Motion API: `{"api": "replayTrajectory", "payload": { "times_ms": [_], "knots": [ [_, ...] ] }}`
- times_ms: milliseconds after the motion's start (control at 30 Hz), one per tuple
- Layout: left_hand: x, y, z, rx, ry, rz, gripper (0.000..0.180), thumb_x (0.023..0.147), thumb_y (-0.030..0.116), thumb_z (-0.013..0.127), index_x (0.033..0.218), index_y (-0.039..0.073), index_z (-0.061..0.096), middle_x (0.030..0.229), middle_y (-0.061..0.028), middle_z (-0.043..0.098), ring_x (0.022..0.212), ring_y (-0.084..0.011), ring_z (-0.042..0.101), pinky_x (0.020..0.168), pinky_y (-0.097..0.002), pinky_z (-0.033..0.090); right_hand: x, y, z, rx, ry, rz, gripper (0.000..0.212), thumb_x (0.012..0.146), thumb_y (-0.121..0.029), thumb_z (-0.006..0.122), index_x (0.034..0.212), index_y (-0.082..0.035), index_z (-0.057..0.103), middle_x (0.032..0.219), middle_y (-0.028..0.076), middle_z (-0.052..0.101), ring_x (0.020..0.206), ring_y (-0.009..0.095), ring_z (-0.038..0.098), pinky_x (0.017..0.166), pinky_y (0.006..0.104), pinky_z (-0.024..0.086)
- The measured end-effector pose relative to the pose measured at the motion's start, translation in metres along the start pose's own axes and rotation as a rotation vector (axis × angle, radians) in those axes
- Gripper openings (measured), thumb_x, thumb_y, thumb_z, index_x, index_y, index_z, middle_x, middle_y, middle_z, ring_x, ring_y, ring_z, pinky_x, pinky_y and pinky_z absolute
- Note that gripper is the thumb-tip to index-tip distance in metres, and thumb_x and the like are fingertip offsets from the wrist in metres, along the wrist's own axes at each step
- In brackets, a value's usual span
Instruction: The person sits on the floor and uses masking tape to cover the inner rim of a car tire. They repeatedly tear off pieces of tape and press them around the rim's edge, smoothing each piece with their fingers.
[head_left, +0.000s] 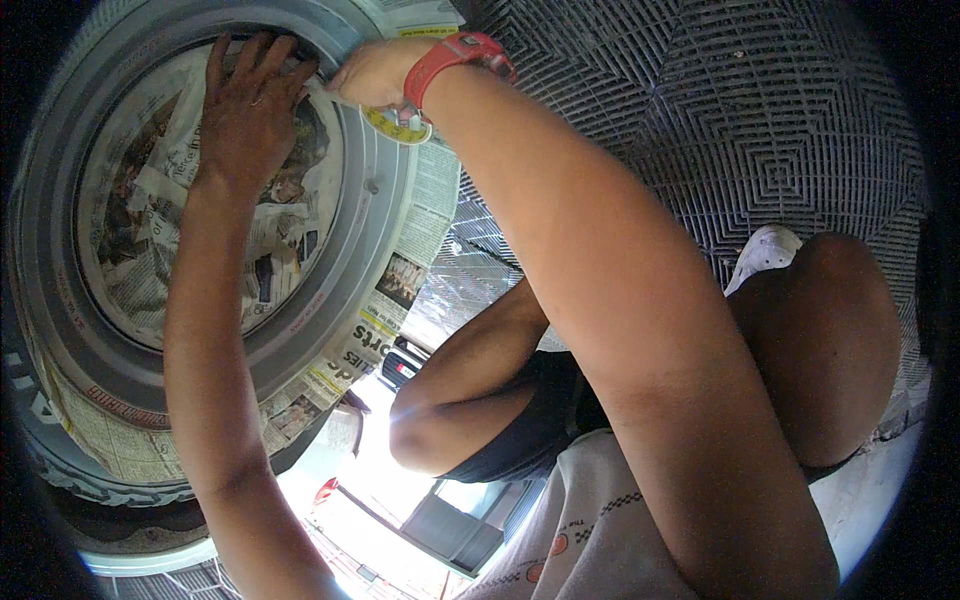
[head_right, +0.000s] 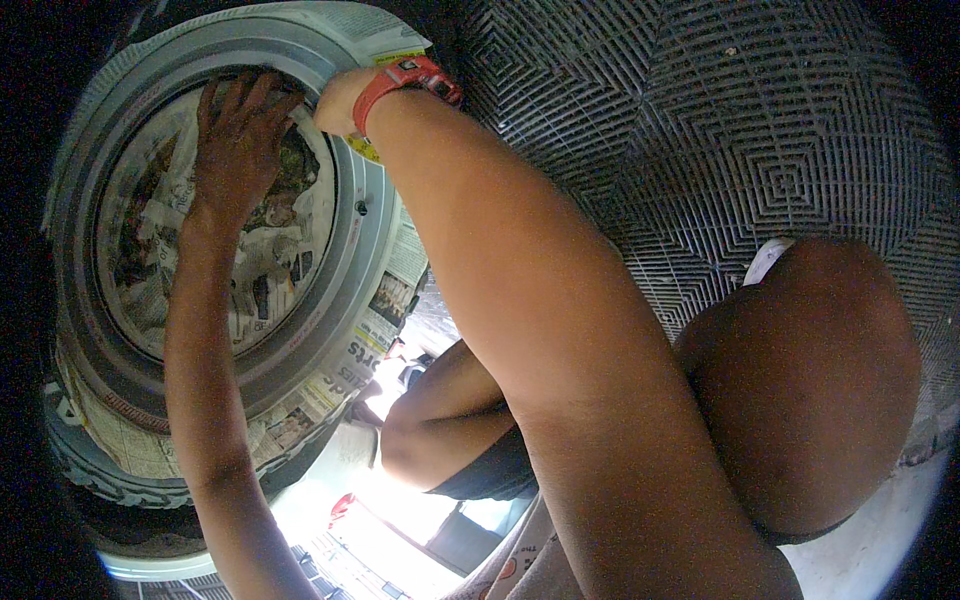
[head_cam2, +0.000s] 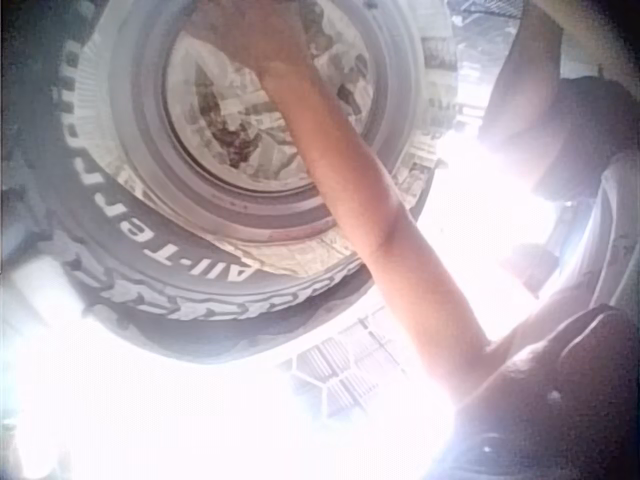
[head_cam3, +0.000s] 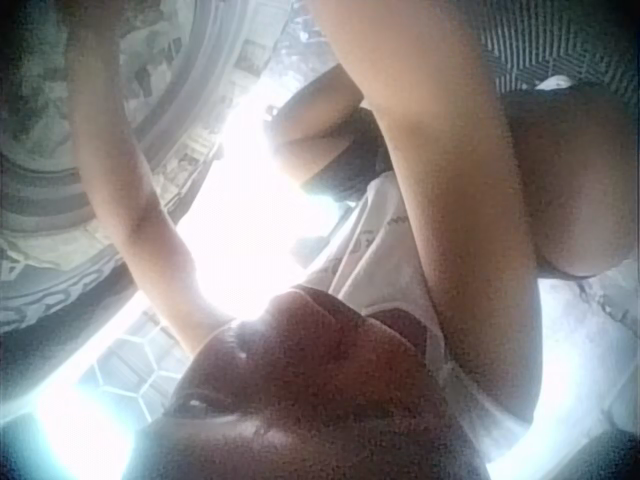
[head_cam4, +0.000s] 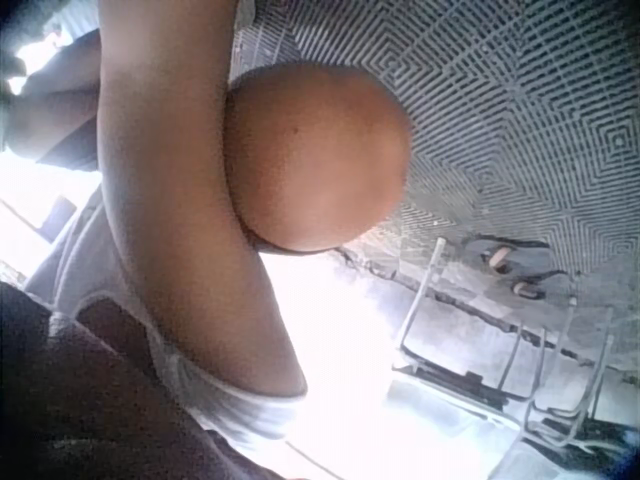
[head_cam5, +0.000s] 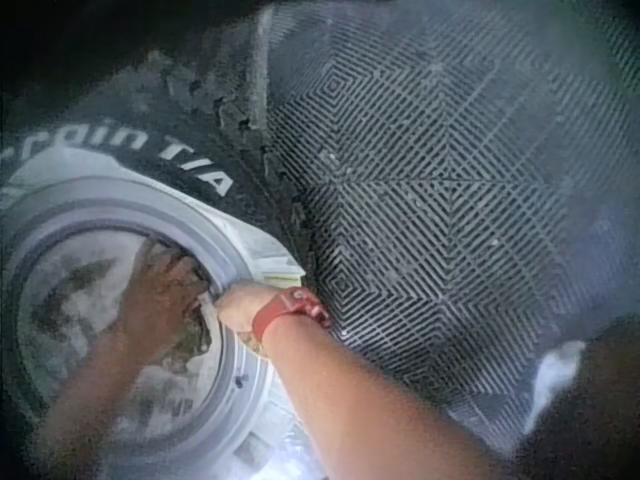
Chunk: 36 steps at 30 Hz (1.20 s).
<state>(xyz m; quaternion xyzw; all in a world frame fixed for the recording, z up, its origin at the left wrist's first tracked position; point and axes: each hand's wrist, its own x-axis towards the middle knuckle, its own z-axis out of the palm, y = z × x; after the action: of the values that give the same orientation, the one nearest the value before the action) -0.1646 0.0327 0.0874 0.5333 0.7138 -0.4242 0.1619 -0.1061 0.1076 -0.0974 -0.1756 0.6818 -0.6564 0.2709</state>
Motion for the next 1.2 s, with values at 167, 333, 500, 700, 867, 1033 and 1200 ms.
{"api": "replayTrajectory", "payload": {
  "times_ms": [167,333,500,700,867,1033,1200],
  "knots": [
    [-0.008,0.007,0.005,0.024,-0.052,-0.035,0.031,0.100,0.023,0.063,0.129,0.022,0.076,0.146,-0.0024,0.060,0.145,-0.0241,0.048,0.132,-0.0560,0.021,-0.017,-0.013,-0.006,0.215,0.034,0.145,0.039,0.088,-0.009,0.066,0.124,0.000,0.078,0.132,0.026,0.072,0.122,0.044,0.071,0.104,0.0538,0.056],
    [0.000,0.018,0.007,0.096,-0.084,-0.064,0.035,0.095,0.018,0.064,0.128,0.023,0.075,0.146,-0.0047,0.057,0.147,-0.0269,0.045,0.132,-0.0581,0.019,0.001,0.001,0.002,0.135,-0.059,0.063,0.043,0.088,-0.007,0.068,0.130,-0.004,0.072,0.128,0.025,0.073,0.113,0.041,0.072,0.096,0.0531,0.057],
    [-0.009,0.027,0.012,0.057,-0.062,-0.103,0.038,0.092,0.018,0.065,0.128,0.024,0.075,0.150,-0.0063,0.055,0.149,-0.0291,0.043,0.132,-0.0590,0.019,-0.019,-0.005,-0.001,0.223,-0.139,0.156,0.063,0.097,-0.024,0.046,0.160,-0.028,0.053,0.115,0.017,0.074,0.080,0.026,0.073,0.063,0.0438,0.061],
    [-0.011,0.027,0.010,0.110,-0.153,-0.104,0.041,0.095,0.018,0.064,0.133,0.028,0.073,0.157,-0.0062,0.051,0.153,-0.0289,0.039,0.133,-0.0588,0.017,-0.043,-0.014,-0.006,0.458,0.011,0.255,0.039,0.094,-0.019,0.055,0.118,-0.002,0.081,0.122,0.025,0.076,0.113,0.037,0.075,0.098,0.0518,0.059],
    [-0.004,0.023,0.002,0.133,-0.201,-0.086,0.043,0.098,0.021,0.062,0.140,0.030,0.069,0.160,-0.0052,0.048,0.155,-0.0289,0.035,0.134,-0.0587,0.013,-0.032,0.000,0.009,0.221,0.347,0.089,0.043,0.097,-0.022,0.051,0.129,-0.015,0.078,0.105,0.019,0.079,0.096,0.034,0.077,0.089,0.0463,0.059],
    [-0.004,0.026,-0.001,0.109,-0.288,-0.108,0.044,0.099,0.022,0.061,0.142,0.030,0.068,0.161,-0.0066,0.046,0.156,-0.0296,0.035,0.134,-0.0597,0.011,-0.042,-0.018,0.003,0.205,0.169,0.197,0.041,0.101,-0.026,0.049,0.130,-0.015,0.077,0.120,0.019,0.077,0.110,0.039,0.074,0.099,0.0475,0.057],
    [-0.005,0.022,0.002,0.103,-0.237,-0.075,0.045,0.099,0.020,0.062,0.142,0.028,0.068,0.163,-0.0071,0.045,0.156,-0.0303,0.034,0.134,-0.0607,0.011,-0.025,-0.009,0.019,0.224,0.226,0.170,0.042,0.100,-0.025,0.050,0.131,-0.016,0.077,0.128,0.018,0.075,0.115,0.039,0.073,0.103,0.0473,0.056]
  ]
}}
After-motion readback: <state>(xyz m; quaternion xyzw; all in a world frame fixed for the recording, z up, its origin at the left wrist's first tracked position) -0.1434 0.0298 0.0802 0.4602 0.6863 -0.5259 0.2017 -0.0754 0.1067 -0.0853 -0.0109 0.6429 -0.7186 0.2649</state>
